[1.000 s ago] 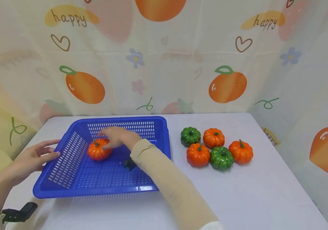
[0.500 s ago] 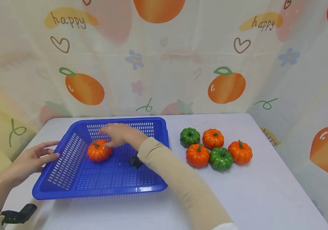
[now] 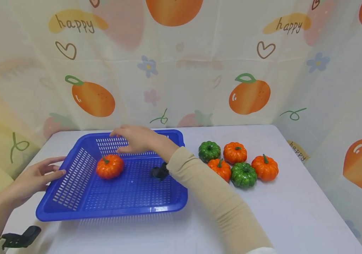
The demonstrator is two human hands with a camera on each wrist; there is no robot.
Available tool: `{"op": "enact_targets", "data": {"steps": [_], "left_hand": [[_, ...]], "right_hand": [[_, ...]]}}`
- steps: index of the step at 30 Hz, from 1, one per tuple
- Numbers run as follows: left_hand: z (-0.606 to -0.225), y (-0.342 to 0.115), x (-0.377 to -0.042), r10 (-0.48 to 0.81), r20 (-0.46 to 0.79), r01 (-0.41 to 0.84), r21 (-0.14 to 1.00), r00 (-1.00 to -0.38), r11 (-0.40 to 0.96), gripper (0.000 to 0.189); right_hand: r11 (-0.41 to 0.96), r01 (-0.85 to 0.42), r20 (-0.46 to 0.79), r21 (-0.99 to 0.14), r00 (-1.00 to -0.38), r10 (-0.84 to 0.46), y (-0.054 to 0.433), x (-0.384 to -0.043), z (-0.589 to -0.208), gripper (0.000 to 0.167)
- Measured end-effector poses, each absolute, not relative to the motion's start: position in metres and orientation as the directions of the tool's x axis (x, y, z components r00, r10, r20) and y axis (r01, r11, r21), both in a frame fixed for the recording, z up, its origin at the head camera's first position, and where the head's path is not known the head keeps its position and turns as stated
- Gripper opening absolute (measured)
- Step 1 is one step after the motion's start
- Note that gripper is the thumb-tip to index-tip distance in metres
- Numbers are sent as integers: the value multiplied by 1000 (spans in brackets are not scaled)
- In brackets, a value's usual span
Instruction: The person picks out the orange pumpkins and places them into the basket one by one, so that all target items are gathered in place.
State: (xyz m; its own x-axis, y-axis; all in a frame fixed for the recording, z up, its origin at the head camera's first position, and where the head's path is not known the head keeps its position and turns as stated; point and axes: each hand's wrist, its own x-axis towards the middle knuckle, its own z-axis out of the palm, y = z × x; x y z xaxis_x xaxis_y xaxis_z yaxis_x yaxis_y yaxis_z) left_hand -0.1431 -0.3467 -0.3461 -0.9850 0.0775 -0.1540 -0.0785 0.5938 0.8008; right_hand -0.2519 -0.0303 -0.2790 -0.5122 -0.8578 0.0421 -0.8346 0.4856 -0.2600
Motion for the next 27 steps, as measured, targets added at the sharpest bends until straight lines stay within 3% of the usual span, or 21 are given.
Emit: {"op": "enact_targets", "data": {"steps": [8,18,27], "left_hand": [[-346,-346,-144,80,-155,-78,802,-985,592,67],[-347,-346,-143,80,-147,-72,806,-986,588,67],[-350,-349,-145,79,-142,-69,806,-987,588,66]], "right_hand": [[459,-833,134,-309,-516,-846,-7,-250,-275,51],[455,-789,211,-413,-569,-795,26,-240,-267,52],[358,-849,416,-390,-509,-754,54,-236,-271,51]]}}
